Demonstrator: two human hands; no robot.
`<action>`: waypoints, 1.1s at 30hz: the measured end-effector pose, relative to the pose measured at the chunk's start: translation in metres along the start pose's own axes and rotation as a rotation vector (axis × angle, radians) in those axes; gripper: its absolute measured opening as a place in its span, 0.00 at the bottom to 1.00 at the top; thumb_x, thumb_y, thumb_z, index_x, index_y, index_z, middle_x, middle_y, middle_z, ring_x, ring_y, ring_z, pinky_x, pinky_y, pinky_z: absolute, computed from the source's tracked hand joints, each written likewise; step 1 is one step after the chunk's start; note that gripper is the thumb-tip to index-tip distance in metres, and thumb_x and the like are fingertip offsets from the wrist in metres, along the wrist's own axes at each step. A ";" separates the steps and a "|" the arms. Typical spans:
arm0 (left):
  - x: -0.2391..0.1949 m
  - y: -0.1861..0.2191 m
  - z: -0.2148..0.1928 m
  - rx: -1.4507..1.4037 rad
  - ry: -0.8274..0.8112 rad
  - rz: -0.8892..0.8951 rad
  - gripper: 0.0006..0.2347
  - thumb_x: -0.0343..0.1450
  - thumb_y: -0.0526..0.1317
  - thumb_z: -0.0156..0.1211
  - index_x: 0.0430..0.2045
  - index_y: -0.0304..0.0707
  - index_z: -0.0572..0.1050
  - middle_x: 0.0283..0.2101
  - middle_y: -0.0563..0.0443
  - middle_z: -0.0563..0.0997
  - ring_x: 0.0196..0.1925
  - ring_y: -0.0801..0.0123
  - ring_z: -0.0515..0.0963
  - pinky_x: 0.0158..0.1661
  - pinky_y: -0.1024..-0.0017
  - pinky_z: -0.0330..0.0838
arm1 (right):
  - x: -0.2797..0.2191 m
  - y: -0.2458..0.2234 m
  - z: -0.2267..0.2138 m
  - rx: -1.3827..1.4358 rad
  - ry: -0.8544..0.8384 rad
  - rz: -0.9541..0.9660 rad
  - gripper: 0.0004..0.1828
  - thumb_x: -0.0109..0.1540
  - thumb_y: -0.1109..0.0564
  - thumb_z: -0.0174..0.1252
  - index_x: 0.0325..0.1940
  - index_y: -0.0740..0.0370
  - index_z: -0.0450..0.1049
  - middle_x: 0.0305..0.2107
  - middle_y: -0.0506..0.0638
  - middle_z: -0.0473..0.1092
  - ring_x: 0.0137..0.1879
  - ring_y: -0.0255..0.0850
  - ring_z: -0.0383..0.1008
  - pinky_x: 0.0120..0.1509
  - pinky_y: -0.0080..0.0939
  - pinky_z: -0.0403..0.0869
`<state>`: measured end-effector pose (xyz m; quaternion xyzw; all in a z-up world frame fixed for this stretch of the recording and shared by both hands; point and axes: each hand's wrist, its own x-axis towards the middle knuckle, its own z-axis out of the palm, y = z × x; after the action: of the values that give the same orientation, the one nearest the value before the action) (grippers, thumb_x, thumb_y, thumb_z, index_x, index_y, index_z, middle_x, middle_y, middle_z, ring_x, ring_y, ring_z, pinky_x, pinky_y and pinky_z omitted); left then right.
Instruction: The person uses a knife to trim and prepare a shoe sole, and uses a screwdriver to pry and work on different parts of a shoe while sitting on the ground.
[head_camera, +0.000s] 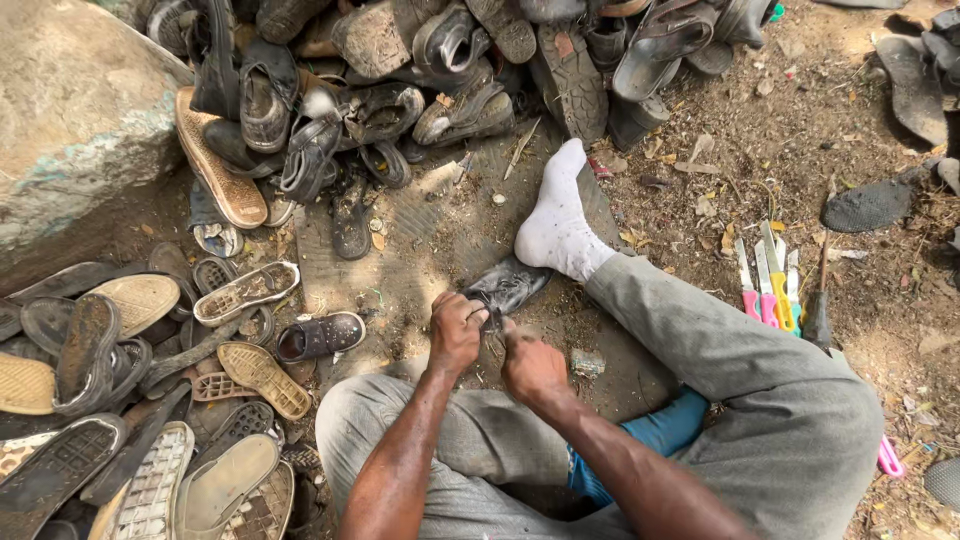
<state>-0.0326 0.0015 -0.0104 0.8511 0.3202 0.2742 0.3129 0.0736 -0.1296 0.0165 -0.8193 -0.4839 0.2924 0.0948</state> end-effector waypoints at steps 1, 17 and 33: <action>-0.002 -0.001 0.003 -0.012 0.030 -0.067 0.04 0.68 0.36 0.64 0.29 0.34 0.83 0.29 0.46 0.80 0.38 0.57 0.78 0.52 0.57 0.67 | -0.005 0.001 0.000 -0.003 0.001 -0.002 0.27 0.68 0.56 0.36 0.73 0.57 0.52 0.39 0.67 0.75 0.39 0.64 0.79 0.45 0.64 0.75; -0.025 0.011 0.034 -0.308 0.018 -0.474 0.07 0.66 0.35 0.66 0.34 0.35 0.84 0.35 0.48 0.81 0.39 0.63 0.80 0.43 0.66 0.74 | -0.063 0.025 0.080 0.491 0.180 0.100 0.17 0.66 0.50 0.54 0.49 0.63 0.80 0.37 0.71 0.75 0.45 0.68 0.77 0.51 0.62 0.72; -0.056 0.038 0.087 -1.247 0.071 -0.657 0.10 0.70 0.28 0.60 0.44 0.20 0.79 0.38 0.46 0.82 0.38 0.68 0.79 0.44 0.72 0.74 | -0.101 0.036 0.068 0.533 0.412 -0.025 0.22 0.60 0.61 0.51 0.57 0.71 0.72 0.41 0.75 0.73 0.51 0.72 0.74 0.50 0.62 0.72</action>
<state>0.0036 -0.0925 -0.0554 0.3628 0.3537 0.3255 0.7983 0.0251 -0.2427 -0.0152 -0.8016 -0.3711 0.2356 0.4052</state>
